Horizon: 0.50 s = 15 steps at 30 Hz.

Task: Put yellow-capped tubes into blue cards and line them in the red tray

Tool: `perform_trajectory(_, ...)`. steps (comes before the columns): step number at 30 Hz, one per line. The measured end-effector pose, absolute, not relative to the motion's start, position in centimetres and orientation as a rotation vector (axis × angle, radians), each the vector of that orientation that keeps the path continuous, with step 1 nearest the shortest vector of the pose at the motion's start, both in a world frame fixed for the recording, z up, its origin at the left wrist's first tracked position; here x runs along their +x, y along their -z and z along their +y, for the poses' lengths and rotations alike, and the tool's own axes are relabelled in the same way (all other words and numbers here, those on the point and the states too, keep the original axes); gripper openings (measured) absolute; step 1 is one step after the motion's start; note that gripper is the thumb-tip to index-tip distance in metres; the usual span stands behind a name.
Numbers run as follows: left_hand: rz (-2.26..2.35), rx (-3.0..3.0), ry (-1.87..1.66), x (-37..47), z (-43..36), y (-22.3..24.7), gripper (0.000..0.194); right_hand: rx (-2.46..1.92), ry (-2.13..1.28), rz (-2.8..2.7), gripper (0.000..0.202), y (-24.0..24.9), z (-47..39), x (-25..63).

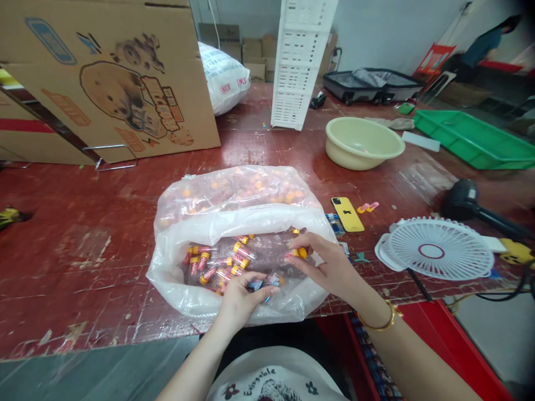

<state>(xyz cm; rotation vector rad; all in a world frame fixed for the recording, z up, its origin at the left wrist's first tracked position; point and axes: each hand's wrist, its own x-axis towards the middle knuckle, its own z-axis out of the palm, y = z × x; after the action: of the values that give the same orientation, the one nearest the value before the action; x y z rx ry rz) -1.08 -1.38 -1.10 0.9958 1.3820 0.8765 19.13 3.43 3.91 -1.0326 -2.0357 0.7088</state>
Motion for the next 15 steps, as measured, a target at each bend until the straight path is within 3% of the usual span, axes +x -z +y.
perform_trajectory(11,1.330,0.989,-0.797,-0.6,-1.3,1.8,0.029,-1.106,-1.132,-1.871,0.022,-2.1,3.8,18.9)
perform_trajectory(15,1.288,0.978,-0.792,-0.4,-1.2,1.6,0.028,-1.153,-0.982,-1.806,0.018,-2.2,3.8,19.3)
